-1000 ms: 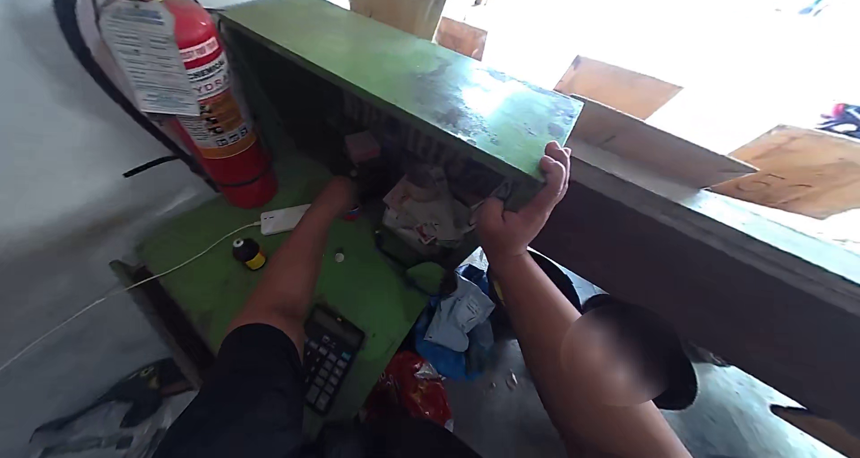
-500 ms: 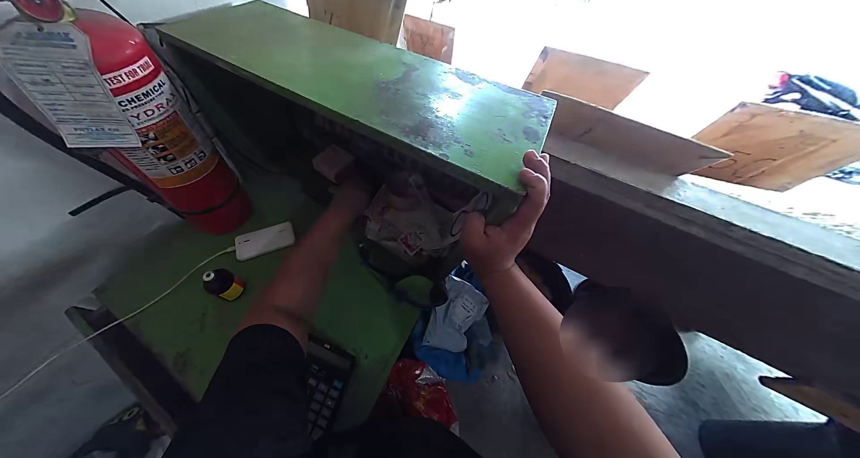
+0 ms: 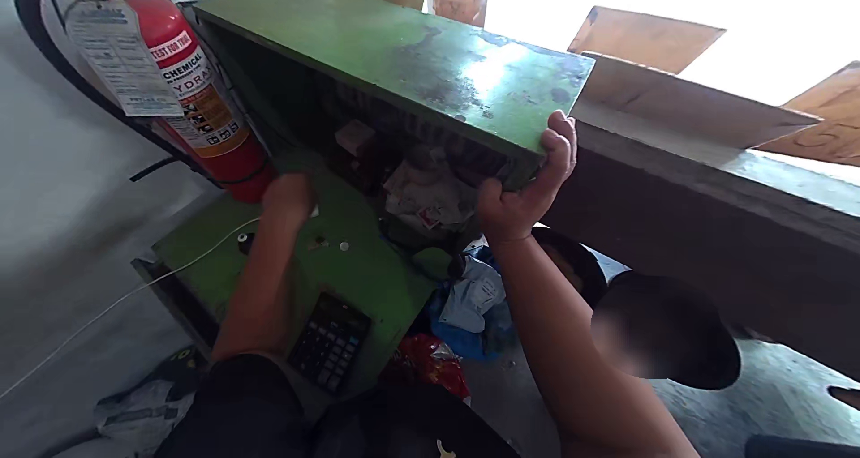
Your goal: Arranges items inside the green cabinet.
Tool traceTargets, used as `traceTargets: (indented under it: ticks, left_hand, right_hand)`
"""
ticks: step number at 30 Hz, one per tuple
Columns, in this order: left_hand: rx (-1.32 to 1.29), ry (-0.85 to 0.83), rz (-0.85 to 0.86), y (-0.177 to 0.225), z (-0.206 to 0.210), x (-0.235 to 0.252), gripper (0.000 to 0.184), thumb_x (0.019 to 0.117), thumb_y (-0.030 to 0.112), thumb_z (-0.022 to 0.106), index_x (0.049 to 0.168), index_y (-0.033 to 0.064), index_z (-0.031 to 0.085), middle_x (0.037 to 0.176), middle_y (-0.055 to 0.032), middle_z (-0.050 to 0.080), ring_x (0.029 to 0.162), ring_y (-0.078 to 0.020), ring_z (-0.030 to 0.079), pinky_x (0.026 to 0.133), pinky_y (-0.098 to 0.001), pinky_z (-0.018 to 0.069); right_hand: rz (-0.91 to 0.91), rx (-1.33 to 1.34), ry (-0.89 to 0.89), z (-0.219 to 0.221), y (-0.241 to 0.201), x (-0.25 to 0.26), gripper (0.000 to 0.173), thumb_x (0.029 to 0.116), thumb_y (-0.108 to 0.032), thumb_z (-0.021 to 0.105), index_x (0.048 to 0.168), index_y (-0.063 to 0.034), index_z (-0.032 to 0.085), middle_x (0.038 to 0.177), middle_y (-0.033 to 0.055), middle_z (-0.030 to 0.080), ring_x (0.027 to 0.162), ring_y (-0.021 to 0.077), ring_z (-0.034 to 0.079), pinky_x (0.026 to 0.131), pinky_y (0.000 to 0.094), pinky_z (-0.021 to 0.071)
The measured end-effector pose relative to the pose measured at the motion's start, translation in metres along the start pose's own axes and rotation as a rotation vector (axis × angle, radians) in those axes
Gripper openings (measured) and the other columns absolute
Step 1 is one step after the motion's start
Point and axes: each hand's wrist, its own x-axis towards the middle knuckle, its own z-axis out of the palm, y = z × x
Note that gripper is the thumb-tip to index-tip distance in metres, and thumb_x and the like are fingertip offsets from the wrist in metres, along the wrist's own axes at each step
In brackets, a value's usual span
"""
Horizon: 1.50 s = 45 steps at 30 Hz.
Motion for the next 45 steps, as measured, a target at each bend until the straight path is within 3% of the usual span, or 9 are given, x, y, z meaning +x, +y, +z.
traceTargets:
  ticks: [3,6,13,17,21,25,29,36,45]
  left_hand:
    - [0.114,-0.019,-0.204,-0.068,-0.002,-0.026,0.049,0.0945,0.034,0.076,0.127,-0.0022,0.068,0.128,-0.0354,0.062,0.124,-0.0584,0.055,0.098,-0.0786,0.0434]
    - [0.152,-0.097,-0.321,-0.096,0.006,-0.047,0.042,0.099,0.03,0.069,0.124,-0.0036,0.068,0.125,-0.0362,0.062,0.12,-0.0578,0.058,0.095,-0.0775,0.0459]
    - [0.104,-0.094,-0.32,-0.081,0.02,-0.067,0.031,0.0992,0.008,0.062,0.127,-0.0039,0.067,0.132,-0.0348,0.06,0.126,-0.0529,0.057,0.104,-0.0694,0.0457]
    - [0.231,-0.119,-0.345,-0.061,0.018,-0.06,0.021,0.0953,0.006,0.066,0.109,-0.0091,0.07,0.121,-0.0347,0.065,0.118,-0.0521,0.062,0.097,-0.0685,0.0501]
    - [0.148,0.022,-0.233,-0.024,0.005,-0.059,0.02,0.0955,0.008,0.069,0.105,-0.0098,0.069,0.116,-0.0369,0.064,0.113,-0.0565,0.062,0.095,-0.0733,0.0489]
    - [-0.013,0.036,-0.086,0.017,0.006,-0.037,0.024,0.1,0.01,0.064,0.117,-0.0057,0.069,0.125,-0.0326,0.064,0.119,-0.0511,0.062,0.101,-0.0689,0.0484]
    - [-0.098,-0.044,0.082,0.048,0.035,0.006,0.025,0.1017,0.011,0.06,0.118,-0.004,0.07,0.12,-0.0308,0.068,0.116,-0.0492,0.064,0.101,-0.0672,0.0486]
    - [-0.08,-0.07,0.219,0.087,0.095,0.059,0.028,0.0992,0.01,0.062,0.124,-0.0003,0.069,0.133,-0.024,0.064,0.129,-0.0409,0.059,0.111,-0.0567,0.0468]
    - [-0.193,-0.17,0.326,0.052,0.081,0.06,0.034,0.0983,0.014,0.067,0.131,0.0036,0.067,0.131,-0.0211,0.066,0.122,-0.0352,0.065,0.109,-0.0529,0.0491]
  right_hand:
    - [0.006,0.015,0.011,0.002,0.0,-0.002,0.056,0.0819,-0.017,0.062,0.135,-0.0071,0.049,0.148,0.0208,0.052,0.148,0.0346,0.038,0.123,0.0494,0.0269]
    - [0.018,0.021,0.025,0.003,-0.002,-0.001,0.056,0.083,-0.02,0.065,0.136,-0.0079,0.05,0.147,0.0215,0.052,0.147,0.0358,0.038,0.123,0.0509,0.0274]
    - [0.021,0.018,0.063,0.004,-0.007,0.0,0.053,0.081,-0.013,0.062,0.133,-0.0061,0.053,0.142,0.0211,0.058,0.144,0.0376,0.044,0.122,0.0509,0.0296]
    - [0.017,0.004,0.084,0.004,-0.008,0.002,0.052,0.0805,-0.011,0.062,0.131,-0.0058,0.055,0.139,0.0204,0.061,0.141,0.0378,0.047,0.121,0.049,0.0313]
    - [0.014,0.006,0.052,0.0,-0.009,0.002,0.05,0.0803,-0.011,0.062,0.13,-0.0026,0.057,0.139,0.0225,0.061,0.14,0.0404,0.048,0.12,0.0503,0.032]
    - [0.009,0.028,0.018,0.0,-0.008,0.001,0.051,0.0828,-0.014,0.062,0.132,-0.0026,0.054,0.141,0.0233,0.059,0.142,0.0394,0.045,0.121,0.0523,0.0303]
    - [-0.003,0.023,0.03,0.001,-0.005,0.002,0.05,0.0847,-0.016,0.064,0.132,-0.0032,0.054,0.141,0.0247,0.058,0.142,0.0389,0.045,0.12,0.0511,0.0318]
    - [-0.004,0.032,0.019,0.002,-0.003,0.0,0.057,0.0818,-0.018,0.065,0.135,-0.0026,0.053,0.144,0.0256,0.055,0.143,0.0385,0.044,0.12,0.0517,0.0319]
    - [0.018,0.045,0.037,0.005,0.001,-0.003,0.056,0.0823,-0.021,0.065,0.135,-0.0036,0.056,0.141,0.0265,0.056,0.14,0.0406,0.046,0.117,0.0522,0.0348]
